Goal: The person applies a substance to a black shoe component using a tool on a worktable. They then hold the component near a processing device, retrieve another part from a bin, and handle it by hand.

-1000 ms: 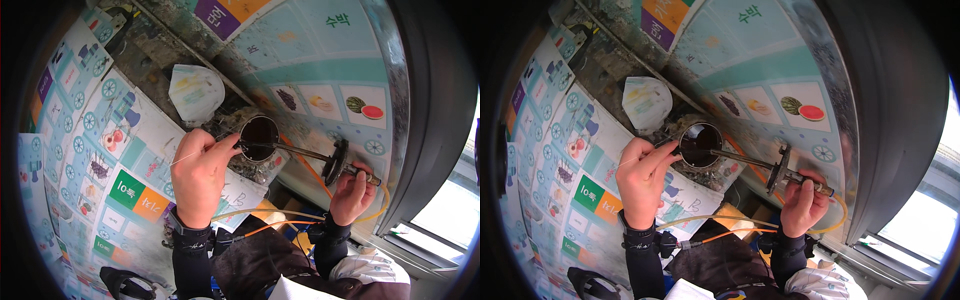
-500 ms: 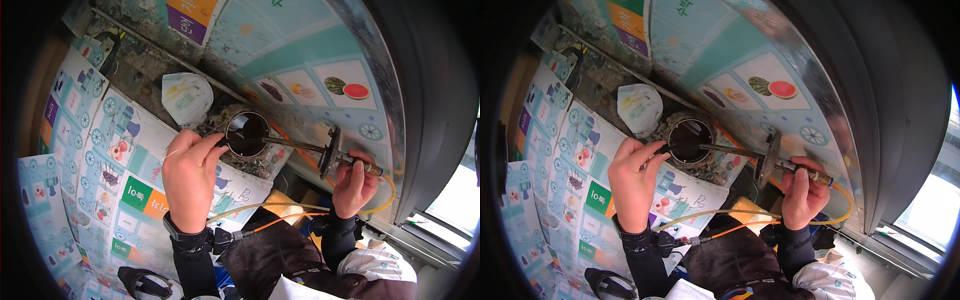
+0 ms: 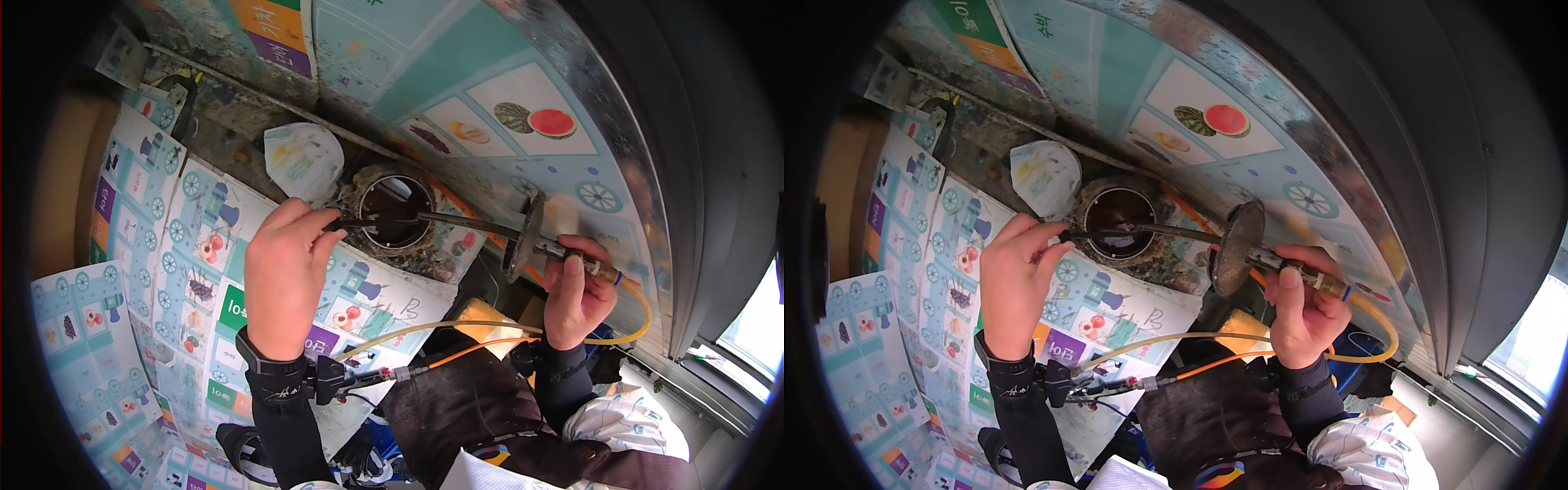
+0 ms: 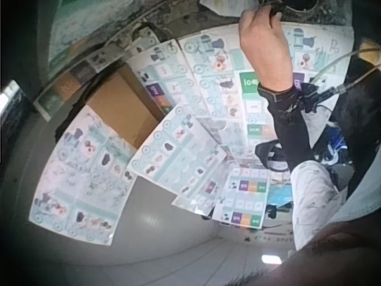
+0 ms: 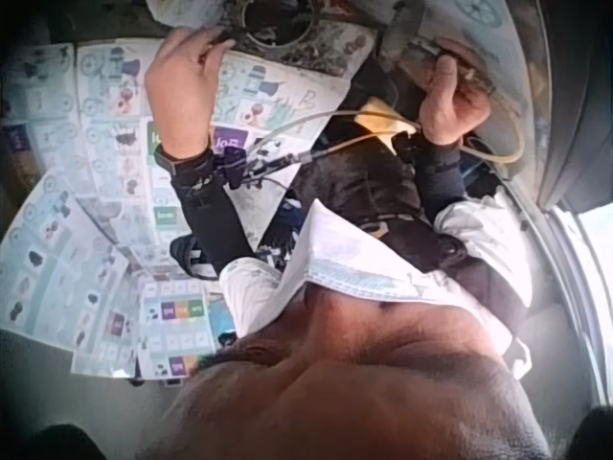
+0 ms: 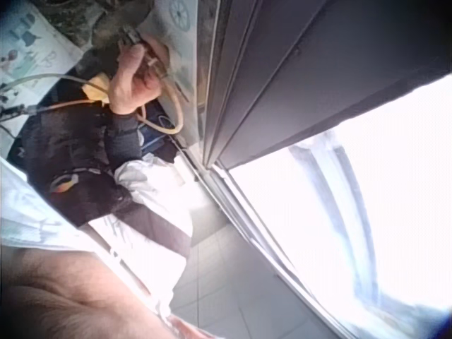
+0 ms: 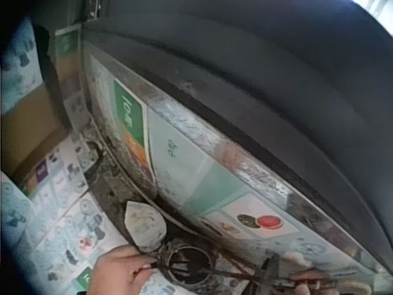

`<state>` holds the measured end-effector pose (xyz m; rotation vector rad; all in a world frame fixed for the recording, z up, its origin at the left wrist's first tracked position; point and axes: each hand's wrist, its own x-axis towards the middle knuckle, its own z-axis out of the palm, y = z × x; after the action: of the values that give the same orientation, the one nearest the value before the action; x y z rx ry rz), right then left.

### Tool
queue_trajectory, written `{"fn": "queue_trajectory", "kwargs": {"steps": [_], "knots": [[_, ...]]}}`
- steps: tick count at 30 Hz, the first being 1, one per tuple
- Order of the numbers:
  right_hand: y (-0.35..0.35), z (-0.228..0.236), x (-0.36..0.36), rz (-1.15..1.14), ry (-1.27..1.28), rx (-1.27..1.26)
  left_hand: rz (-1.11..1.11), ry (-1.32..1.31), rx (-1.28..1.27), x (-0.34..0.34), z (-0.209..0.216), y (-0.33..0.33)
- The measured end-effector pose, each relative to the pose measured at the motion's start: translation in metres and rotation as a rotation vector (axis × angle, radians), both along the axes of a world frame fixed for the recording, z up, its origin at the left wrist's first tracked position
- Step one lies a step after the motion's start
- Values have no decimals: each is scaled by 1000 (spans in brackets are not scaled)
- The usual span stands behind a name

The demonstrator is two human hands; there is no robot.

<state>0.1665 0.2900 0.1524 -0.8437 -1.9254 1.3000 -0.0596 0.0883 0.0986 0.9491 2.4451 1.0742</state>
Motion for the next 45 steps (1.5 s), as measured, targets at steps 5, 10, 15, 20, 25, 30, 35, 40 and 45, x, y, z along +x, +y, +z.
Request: {"fn": "queue_trajectory", "kwargs": {"steps": [5,10,15,20,25,30,35,40,45], "knots": [[-5,4,-5,23,-32,33,-23,23,3,5,7,2],[-7,10,-5,21,-37,78,-11,162,-138,9,20,-2],[-10,14,-4,30,-49,86,-21,268,-265,19,36,-6],[-11,15,-5,37,-102,124,-85,395,-472,33,60,-9],[-12,16,-5,73,-123,121,-135,449,-487,44,94,-1],[-7,22,-5,104,-85,213,-139,576,-460,50,134,12],[-14,23,-12,151,-68,205,-148,580,-548,53,167,30],[-21,12,-23,223,-48,170,-167,600,-560,61,187,41],[-20,6,-23,226,-26,167,-127,574,-591,58,182,42]]}}
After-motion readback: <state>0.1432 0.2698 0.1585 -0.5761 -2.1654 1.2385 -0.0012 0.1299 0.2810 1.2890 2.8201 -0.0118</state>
